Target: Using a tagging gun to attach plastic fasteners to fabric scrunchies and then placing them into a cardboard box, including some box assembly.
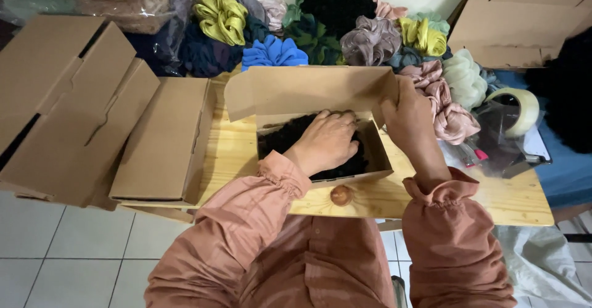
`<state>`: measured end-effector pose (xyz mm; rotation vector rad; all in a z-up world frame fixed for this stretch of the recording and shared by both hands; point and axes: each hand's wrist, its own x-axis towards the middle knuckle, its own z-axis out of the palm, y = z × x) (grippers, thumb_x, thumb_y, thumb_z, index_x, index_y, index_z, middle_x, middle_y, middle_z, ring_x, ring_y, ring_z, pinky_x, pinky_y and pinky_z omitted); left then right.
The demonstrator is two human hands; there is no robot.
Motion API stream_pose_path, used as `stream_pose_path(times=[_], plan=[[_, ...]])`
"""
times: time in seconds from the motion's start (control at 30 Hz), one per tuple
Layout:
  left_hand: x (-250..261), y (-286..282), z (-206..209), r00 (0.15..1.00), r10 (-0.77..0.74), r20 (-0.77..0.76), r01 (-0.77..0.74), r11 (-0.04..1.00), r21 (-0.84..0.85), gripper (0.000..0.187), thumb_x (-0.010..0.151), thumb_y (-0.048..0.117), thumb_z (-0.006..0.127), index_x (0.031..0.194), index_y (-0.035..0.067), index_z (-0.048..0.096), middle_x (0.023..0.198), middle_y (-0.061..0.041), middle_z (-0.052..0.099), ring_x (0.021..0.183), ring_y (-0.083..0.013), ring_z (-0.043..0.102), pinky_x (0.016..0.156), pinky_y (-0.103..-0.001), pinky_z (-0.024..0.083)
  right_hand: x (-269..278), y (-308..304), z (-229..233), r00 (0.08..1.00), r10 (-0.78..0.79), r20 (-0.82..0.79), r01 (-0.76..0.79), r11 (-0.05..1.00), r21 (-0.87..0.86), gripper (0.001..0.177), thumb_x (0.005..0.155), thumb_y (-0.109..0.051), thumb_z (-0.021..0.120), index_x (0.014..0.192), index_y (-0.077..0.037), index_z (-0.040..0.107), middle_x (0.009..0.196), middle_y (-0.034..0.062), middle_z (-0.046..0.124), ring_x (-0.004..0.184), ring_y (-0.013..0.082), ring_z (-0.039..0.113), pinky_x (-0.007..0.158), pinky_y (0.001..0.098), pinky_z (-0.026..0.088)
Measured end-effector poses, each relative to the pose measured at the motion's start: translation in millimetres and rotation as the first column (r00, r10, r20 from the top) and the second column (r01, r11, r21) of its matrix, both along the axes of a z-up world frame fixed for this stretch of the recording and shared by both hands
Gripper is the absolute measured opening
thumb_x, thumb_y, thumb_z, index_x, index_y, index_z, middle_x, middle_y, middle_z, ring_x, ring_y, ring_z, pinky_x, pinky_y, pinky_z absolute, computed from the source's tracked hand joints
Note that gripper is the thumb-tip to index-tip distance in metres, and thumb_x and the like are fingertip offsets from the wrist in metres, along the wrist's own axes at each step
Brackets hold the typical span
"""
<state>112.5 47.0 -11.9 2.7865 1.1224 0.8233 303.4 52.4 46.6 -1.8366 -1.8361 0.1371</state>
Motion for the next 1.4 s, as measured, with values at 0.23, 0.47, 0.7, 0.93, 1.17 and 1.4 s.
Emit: stream_pose_path(times=[0.23, 0.47, 0.7, 0.93, 1.17, 1.4], plan=[[-3, -1, 11, 0.998, 0.004, -0.057, -0.012, 0.99, -0.137, 0.045, 0.089, 0.037, 0.05, 0.108, 0.003, 0.073, 0.113, -0.013, 0.069, 0.098, -0.0331, 0.068, 0.082, -0.047, 0.042, -6, -7, -2, 0.992, 0.057, 0.115, -0.071, 0.99, 0.119, 0.039, 0.093, -0.029, 0.061, 0.128, -0.012, 0.056, 0.084, 0.0262, 0.071, 0.088, 0.0491, 0.07, 0.079, 0.0588, 0.054], [-2, 8, 4, 0.999, -0.001, -0.049, -0.01, 0.976, -0.22, 0.049, 0.091, 0.042, 0.048, 0.107, 0.004, 0.073, 0.119, -0.015, 0.068, 0.101, -0.0348, 0.068, 0.086, -0.049, 0.045, -22, -33, 1, 0.999, 0.0, 0.049, 0.0, 1.0, -0.011, 0.047, 0.09, -0.02, 0.057, 0.133, -0.004, 0.045, 0.09, 0.0357, 0.067, 0.092, 0.0577, 0.067, 0.084, 0.0662, 0.051], [-22, -35, 45, 1.0, 0.004, 0.003, -0.002, 0.943, -0.332, 0.055, 0.094, 0.042, 0.05, 0.122, -0.002, 0.067, 0.116, -0.022, 0.069, 0.109, -0.0412, 0.065, 0.09, -0.05, 0.05, -16, -69, -8, 0.998, -0.04, 0.039, 0.044, 0.993, -0.106, 0.043, 0.094, -0.023, 0.051, 0.134, -0.027, 0.035, 0.1, 0.0234, 0.069, 0.1, 0.0502, 0.067, 0.087, 0.0619, 0.052], [-44, -85, 56, 0.997, -0.044, -0.068, 0.022, 0.954, -0.298, 0.065, 0.096, 0.041, 0.056, 0.146, 0.0, 0.049, 0.136, -0.026, 0.058, 0.127, -0.0442, 0.055, 0.102, -0.054, 0.043, -10, -81, -19, 0.999, 0.001, -0.054, -0.008, 0.992, -0.128, 0.044, 0.099, -0.02, 0.045, 0.139, -0.033, 0.032, 0.113, 0.0246, 0.067, 0.104, 0.0505, 0.065, 0.088, 0.0614, 0.053], [-118, -124, 19, 0.968, 0.159, 0.194, -0.142, 0.985, -0.1, 0.056, 0.092, 0.038, 0.067, 0.14, 0.011, 0.057, 0.141, -0.02, 0.054, 0.136, -0.0428, 0.045, 0.116, -0.055, 0.031, 10, -80, -6, 0.967, 0.24, -0.084, -0.247, 0.966, -0.079, 0.064, 0.088, -0.034, 0.072, 0.146, -0.026, 0.045, 0.137, 0.0209, 0.059, 0.126, 0.0469, 0.056, 0.104, 0.0582, 0.046], [-142, -128, 12, 0.856, 0.298, 0.422, -0.236, 0.952, -0.194, 0.058, 0.096, 0.041, 0.065, 0.142, 0.009, 0.052, 0.152, -0.021, 0.043, 0.14, -0.047, 0.04, 0.116, -0.055, 0.034, 12, -61, 34, 0.837, 0.546, 0.047, -0.547, 0.827, 0.131, 0.061, 0.079, -0.047, 0.08, 0.132, -0.019, 0.066, 0.122, 0.0122, 0.068, 0.124, 0.0379, 0.062, 0.114, 0.051, 0.041]])
